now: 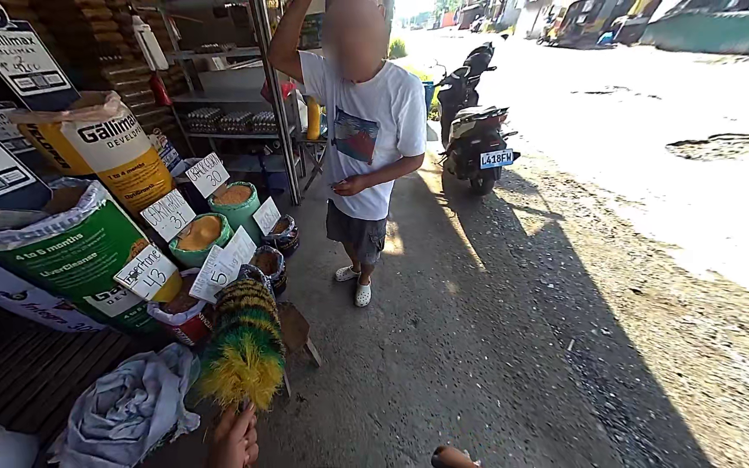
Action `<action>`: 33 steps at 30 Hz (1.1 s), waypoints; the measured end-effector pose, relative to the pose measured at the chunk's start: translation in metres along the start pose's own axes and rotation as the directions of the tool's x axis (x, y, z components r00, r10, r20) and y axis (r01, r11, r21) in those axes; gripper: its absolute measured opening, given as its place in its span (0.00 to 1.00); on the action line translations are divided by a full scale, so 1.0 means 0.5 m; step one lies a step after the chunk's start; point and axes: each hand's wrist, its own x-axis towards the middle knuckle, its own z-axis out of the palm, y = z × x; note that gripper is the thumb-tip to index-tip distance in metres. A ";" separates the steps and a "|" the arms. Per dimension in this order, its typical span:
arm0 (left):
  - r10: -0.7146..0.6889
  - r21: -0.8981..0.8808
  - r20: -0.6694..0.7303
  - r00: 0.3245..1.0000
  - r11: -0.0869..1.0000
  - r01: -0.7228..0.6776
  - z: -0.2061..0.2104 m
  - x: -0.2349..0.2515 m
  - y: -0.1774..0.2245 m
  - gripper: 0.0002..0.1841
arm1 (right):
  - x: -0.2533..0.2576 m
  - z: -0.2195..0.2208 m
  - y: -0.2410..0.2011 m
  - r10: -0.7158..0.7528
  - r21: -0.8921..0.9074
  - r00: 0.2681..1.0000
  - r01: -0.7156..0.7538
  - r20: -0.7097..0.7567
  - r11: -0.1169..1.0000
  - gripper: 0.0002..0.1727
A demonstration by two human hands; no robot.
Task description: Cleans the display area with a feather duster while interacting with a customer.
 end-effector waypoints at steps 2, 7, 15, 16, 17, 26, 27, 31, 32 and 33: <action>-0.009 0.002 0.024 1.000 1.000 0.009 0.007 0.000 0.000 0.04 | -0.003 0.008 -0.019 -0.030 0.090 0.999 0.032 -0.017 0.995 0.27; -0.023 0.006 0.074 0.997 1.000 0.022 0.017 0.000 -0.008 0.04 | -0.029 0.026 -0.043 -0.049 0.223 0.998 0.057 -0.038 0.973 0.25; -0.028 -0.008 0.103 0.994 1.000 0.029 0.019 -0.009 -0.011 0.05 | -0.044 0.056 0.034 0.045 0.144 0.999 -0.041 -0.026 0.989 0.27; -0.030 -0.009 0.102 0.994 0.999 0.031 0.017 -0.010 -0.012 0.05 | -0.043 0.059 0.041 0.056 0.147 0.998 -0.052 -0.024 0.988 0.27; -0.032 -0.005 0.102 0.994 0.999 0.033 0.015 -0.011 -0.014 0.05 | -0.039 0.062 0.048 0.064 0.152 0.998 -0.059 -0.022 0.987 0.27; -0.052 0.014 0.127 0.991 0.999 0.050 0.013 -0.019 -0.029 0.05 | 0.010 0.084 0.038 0.049 0.255 0.998 -0.035 -0.047 0.966 0.26; -0.054 0.023 0.133 0.990 0.998 0.052 0.013 -0.020 -0.028 0.05 | 0.009 0.082 0.034 0.034 0.279 0.998 -0.019 -0.050 0.960 0.25; -0.061 0.033 0.129 0.990 0.998 0.057 0.015 -0.022 -0.025 0.06 | 0.015 0.080 0.029 0.029 0.320 0.998 -0.013 -0.047 0.947 0.25; -0.060 0.032 0.128 0.990 0.998 0.056 0.015 -0.022 -0.024 0.06 | 0.015 0.080 0.029 0.032 0.319 0.999 -0.017 -0.043 0.948 0.25; -0.062 0.033 0.127 0.990 0.998 0.059 0.014 -0.021 -0.025 0.07 | 0.015 0.081 0.030 0.035 0.312 0.999 -0.020 -0.041 0.950 0.25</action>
